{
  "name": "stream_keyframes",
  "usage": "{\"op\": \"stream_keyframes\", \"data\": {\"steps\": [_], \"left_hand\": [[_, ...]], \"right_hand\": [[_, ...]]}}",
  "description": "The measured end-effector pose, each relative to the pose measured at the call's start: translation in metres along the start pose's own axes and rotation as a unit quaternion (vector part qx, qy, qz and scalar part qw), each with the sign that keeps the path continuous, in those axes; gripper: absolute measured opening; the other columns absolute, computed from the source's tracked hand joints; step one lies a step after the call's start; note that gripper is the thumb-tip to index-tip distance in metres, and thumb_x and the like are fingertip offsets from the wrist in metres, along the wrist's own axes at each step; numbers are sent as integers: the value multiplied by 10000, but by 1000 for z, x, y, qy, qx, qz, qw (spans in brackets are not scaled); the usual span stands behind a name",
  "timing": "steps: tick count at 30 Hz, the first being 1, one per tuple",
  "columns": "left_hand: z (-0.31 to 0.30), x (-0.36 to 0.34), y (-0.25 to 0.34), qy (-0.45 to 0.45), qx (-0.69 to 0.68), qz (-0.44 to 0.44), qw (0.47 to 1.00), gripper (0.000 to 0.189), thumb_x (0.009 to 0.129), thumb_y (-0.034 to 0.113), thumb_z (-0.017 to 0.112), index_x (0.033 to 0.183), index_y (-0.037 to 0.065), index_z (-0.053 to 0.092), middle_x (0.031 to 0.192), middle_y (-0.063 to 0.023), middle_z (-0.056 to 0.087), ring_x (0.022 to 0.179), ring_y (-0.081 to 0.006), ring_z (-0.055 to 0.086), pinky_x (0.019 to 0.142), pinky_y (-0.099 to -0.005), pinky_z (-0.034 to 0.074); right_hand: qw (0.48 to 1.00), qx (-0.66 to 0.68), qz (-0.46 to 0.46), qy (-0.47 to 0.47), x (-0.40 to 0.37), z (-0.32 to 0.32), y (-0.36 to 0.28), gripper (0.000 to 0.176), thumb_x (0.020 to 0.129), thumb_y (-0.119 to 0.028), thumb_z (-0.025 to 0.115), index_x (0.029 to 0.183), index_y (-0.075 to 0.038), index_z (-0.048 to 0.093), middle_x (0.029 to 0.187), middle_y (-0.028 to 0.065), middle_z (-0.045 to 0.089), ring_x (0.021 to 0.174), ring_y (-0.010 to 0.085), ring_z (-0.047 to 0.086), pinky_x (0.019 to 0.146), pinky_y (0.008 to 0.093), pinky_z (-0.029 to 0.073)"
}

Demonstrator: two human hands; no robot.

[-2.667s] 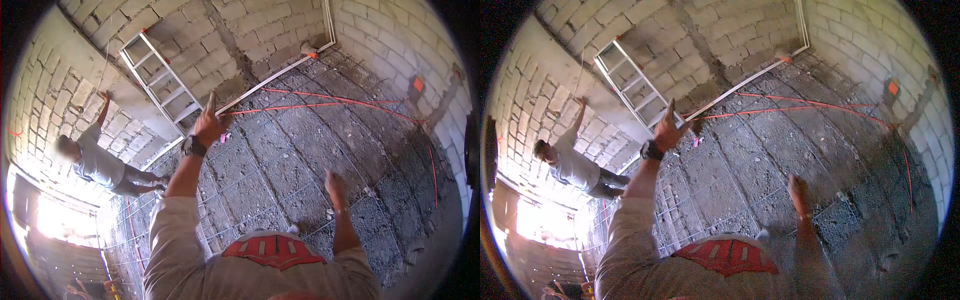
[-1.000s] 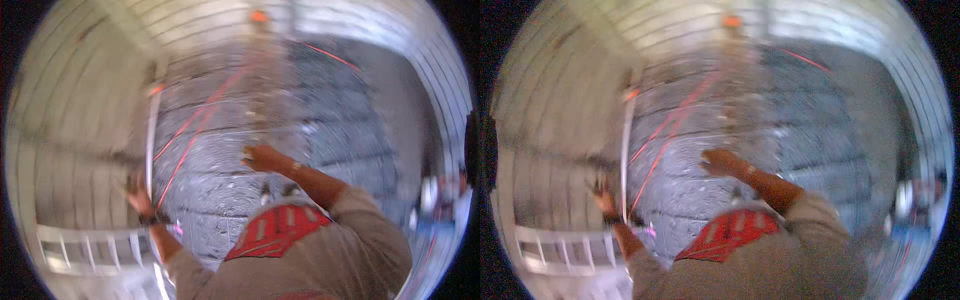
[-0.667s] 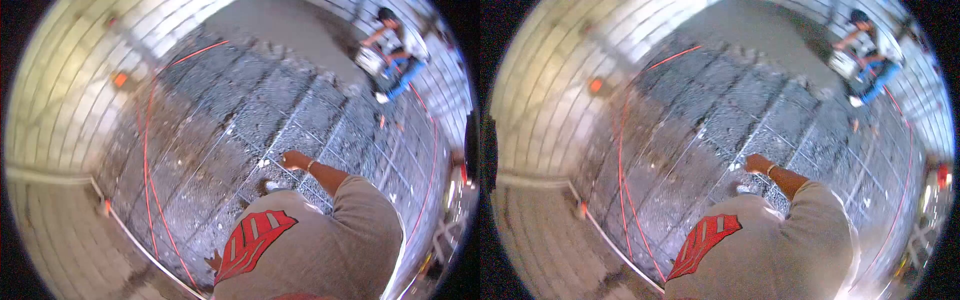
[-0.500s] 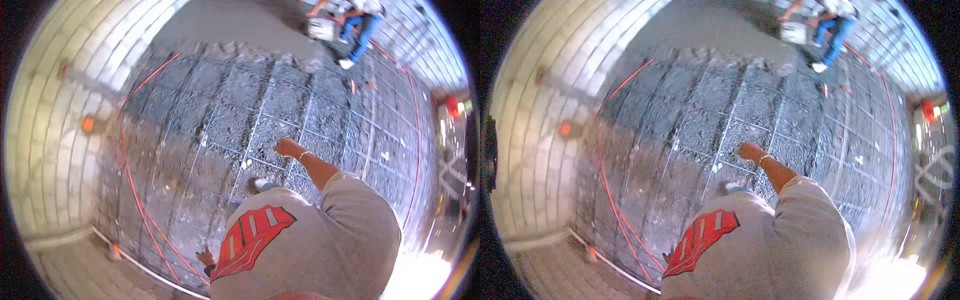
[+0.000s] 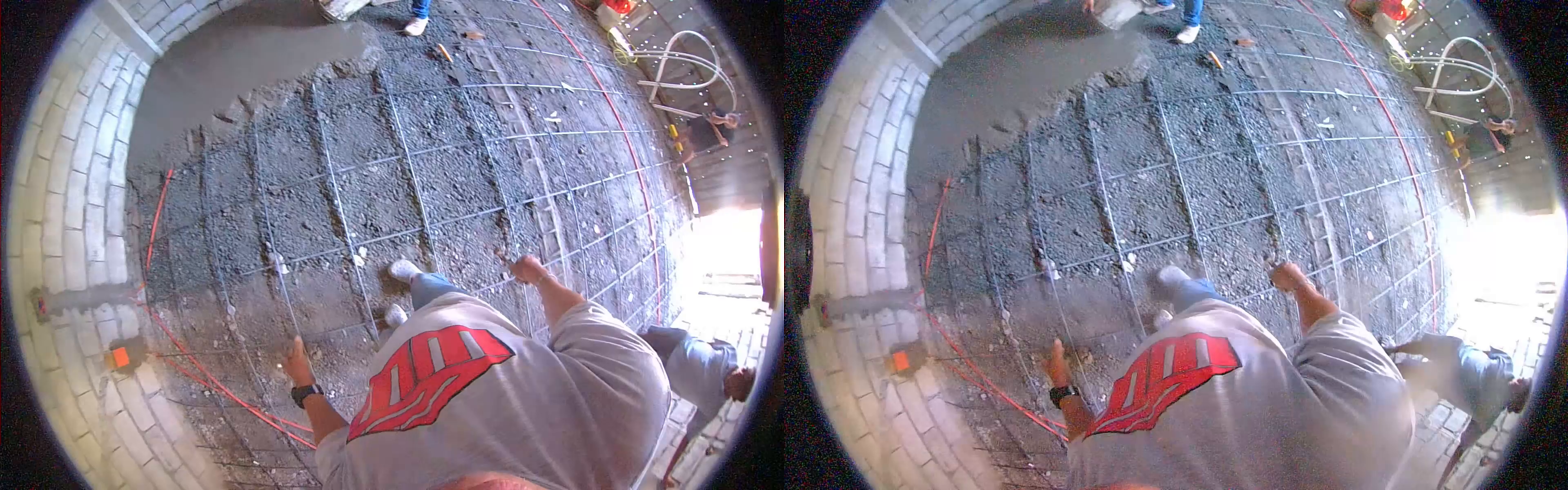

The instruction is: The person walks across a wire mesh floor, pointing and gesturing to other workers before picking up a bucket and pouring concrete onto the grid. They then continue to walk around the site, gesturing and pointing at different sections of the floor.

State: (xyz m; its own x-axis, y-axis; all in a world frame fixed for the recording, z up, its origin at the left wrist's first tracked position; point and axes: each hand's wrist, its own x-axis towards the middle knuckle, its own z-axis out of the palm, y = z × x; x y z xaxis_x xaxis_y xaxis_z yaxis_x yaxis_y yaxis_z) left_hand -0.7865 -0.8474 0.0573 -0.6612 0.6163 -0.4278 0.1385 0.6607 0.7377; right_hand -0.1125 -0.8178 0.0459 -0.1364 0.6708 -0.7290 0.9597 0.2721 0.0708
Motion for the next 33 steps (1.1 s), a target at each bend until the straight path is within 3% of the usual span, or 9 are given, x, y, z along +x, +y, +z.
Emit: {"op": "stream_keyframes", "data": {"steps": [5,7,14,18,21,23,24,29,33], "left_hand": [[39,-18,-13,-116,137,48,983,655,757,395,640,1193,-59,460,1205,-223,490,1120,-334,453,949,-394,337],[54,-32,20,-118,172,42,977,721,751,423,635,1242,-54,407,1229,-229,470,1144,-349,436,979,-394,309],[138,81,97,-99,57,184,976,646,759,312,665,1217,-71,420,1194,-203,502,1095,-291,488,929,-358,360],[224,68,272,-105,-35,172,979,651,761,318,669,1222,-68,420,1186,-182,514,1078,-271,500,931,-340,362],[323,82,339,-151,53,196,968,683,754,318,682,1239,-70,398,1198,-182,503,1080,-265,500,943,-330,356],[381,60,392,-217,47,151,963,741,742,299,699,1268,-80,340,1239,-209,453,1114,-274,482,945,-330,361],[402,60,410,-203,99,163,961,760,734,312,703,1272,-78,333,1242,-213,449,1113,-276,484,938,-328,368],[452,68,500,-149,173,162,960,790,707,348,720,1263,-76,354,1229,-216,461,1106,-279,490,922,-330,382],[467,136,487,-104,231,181,950,805,686,447,705,1228,-71,411,1200,-232,490,1118,-316,479,933,-363,365]], "right_hand": [[950,296,100,-7,-71,-6,-22,184,760,-241,552,847,-83,590,705,73,618,615,225,615,499,360,479],[988,-99,-5,116,-68,8,-9,194,777,-265,544,833,-84,584,739,74,624,628,220,623,501,360,481],[994,71,42,65,5,-14,61,111,764,-206,556,829,-116,560,692,66,598,632,228,613,523,345,480],[986,0,9,164,77,-42,122,102,777,-209,557,816,-115,543,661,74,582,622,229,604,530,344,477],[958,214,63,178,133,-61,175,207,765,-255,597,870,-81,556,624,65,562,612,218,598,517,338,462],[773,578,258,48,156,-98,209,253,771,-250,586,907,-39,555,627,65,552,581,229,589,490,363,460],[873,437,166,139,176,-65,234,231,759,-242,590,886,-52,554,622,55,546,583,228,585,478,362,451],[960,79,21,268,218,-149,337,163,701,-217,627,795,-136,522,617,20,535,615,195,563,461,325,427],[914,243,93,313,270,-193,411,208,792,-286,601,812,-94,526,573,-10,485,509,126,471,425,287,362]]}}
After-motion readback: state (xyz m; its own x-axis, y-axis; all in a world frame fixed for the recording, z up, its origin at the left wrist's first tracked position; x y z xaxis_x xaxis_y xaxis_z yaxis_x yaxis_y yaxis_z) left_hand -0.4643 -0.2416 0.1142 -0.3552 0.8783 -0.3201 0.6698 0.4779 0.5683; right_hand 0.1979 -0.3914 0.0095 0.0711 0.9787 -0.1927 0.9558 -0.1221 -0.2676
